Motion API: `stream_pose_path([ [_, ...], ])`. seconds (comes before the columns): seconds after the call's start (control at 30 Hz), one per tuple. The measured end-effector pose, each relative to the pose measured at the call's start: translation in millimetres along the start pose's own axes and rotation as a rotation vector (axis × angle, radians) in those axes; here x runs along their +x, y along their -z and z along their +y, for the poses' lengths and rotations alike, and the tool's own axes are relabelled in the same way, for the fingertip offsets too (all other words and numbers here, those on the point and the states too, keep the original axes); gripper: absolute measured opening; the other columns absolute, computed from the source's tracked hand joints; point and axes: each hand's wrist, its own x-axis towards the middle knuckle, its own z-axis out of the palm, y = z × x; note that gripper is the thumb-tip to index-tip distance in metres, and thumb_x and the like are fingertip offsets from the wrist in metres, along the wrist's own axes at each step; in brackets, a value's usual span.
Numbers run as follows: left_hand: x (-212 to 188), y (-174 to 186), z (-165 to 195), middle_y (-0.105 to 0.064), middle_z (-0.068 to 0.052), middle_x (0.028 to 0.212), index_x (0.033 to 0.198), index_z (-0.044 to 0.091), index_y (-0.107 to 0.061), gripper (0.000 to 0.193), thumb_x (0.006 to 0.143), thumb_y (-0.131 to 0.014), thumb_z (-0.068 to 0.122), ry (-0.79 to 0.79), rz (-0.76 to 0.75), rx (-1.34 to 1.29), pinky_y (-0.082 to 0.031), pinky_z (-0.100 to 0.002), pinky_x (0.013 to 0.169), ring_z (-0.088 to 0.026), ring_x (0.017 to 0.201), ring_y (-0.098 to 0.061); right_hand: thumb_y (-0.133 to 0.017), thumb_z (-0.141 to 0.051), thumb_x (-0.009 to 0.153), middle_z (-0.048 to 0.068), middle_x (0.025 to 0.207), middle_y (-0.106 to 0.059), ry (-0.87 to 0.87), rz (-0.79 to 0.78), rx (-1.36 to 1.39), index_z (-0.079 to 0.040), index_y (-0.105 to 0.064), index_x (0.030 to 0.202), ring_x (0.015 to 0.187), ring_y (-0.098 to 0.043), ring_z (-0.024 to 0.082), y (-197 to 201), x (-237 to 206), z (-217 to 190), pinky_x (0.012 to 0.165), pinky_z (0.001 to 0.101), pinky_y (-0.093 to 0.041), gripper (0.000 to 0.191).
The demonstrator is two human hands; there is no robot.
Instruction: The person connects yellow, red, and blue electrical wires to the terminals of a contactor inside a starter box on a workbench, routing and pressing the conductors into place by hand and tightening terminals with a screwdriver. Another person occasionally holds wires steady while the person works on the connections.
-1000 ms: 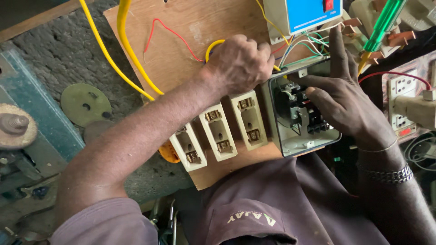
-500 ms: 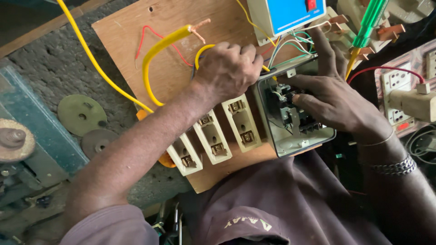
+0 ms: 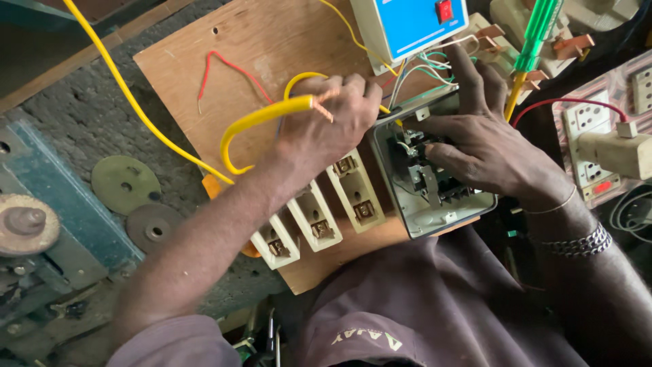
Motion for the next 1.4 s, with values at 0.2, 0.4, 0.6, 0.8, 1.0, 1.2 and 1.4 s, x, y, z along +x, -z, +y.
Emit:
stream_pose_path([
  [0.2,3,21,9,-0.065,-0.005,0.080,0.094,0.014,-0.067,0.004,0.093,-0.064,0.011,0.160,0.023,-0.135,-0.057,-0.041,0.075,-0.023,0.073,-0.069,-0.063,-0.035,0.086,0.018,0.174,0.007,-0.009,-0.008,0.013,-0.017,-0.073,0.129,0.155,-0.001,0.049,1,0,0,0.126,0.0600,-0.013,0.048],
  [0.4,-16,74,60,-0.061,-0.011,0.131,0.111,0.017,-0.076,0.019,0.099,-0.063,0.026,0.613,0.044,-0.611,-0.044,-0.053,0.111,-0.031,0.124,-0.056,-0.061,-0.037,0.086,0.018,0.173,0.006,-0.002,-0.001,0.036,-0.015,-0.073,0.123,0.154,-0.001,0.049,2,1,0,0.125,0.0610,-0.013,0.044],
  [0.6,-21,67,118,-0.008,-0.028,0.172,0.153,0.012,-0.056,0.075,0.103,-0.041,0.065,0.762,-0.078,-0.617,-0.008,-0.081,0.112,-0.064,0.154,-0.002,-0.048,-0.037,0.092,0.023,0.175,-0.001,0.026,0.016,0.197,-0.014,-0.072,0.127,0.154,-0.002,0.048,2,-2,6,0.125,0.0580,-0.009,0.048],
  [0.8,-8,47,127,-0.003,-0.027,0.172,0.151,0.017,-0.057,0.092,0.095,-0.016,0.077,0.885,-0.121,-0.744,0.008,-0.088,0.107,-0.062,0.154,0.008,-0.044,-0.035,0.099,0.027,0.173,-0.002,0.093,0.048,0.185,-0.003,-0.072,0.124,0.159,0.009,0.047,1,-2,14,0.128,0.0564,0.002,0.049],
  [1.0,6,40,122,-0.005,-0.023,0.175,0.130,0.012,-0.069,0.102,0.092,-0.005,0.081,1.075,-0.021,-0.915,0.013,-0.086,0.109,-0.058,0.158,0.009,-0.044,-0.038,0.098,0.029,0.170,0.002,0.125,-0.045,0.182,-0.003,-0.073,0.119,0.155,0.015,0.047,8,3,14,0.122,0.0573,0.007,0.050],
  [1.2,7,38,124,-0.011,-0.017,0.174,0.127,0.013,-0.073,0.102,0.095,-0.001,0.078,1.091,0.040,-0.953,0.020,-0.084,0.110,-0.055,0.159,0.008,-0.036,-0.043,0.103,0.027,0.172,0.004,0.091,-0.104,0.255,-0.005,-0.072,0.120,0.155,0.016,0.045,21,7,8,0.122,0.0592,0.010,0.055],
  [1.4,13,43,126,-0.014,-0.020,0.172,0.122,0.013,-0.073,0.094,0.098,-0.006,0.074,1.081,-0.006,-0.808,0.014,-0.087,0.106,-0.059,0.156,0.005,-0.025,-0.049,0.106,0.026,0.171,-0.001,0.115,-0.157,0.315,-0.003,-0.066,0.133,0.158,0.016,0.041,27,10,8,0.122,0.0604,0.013,0.068],
])
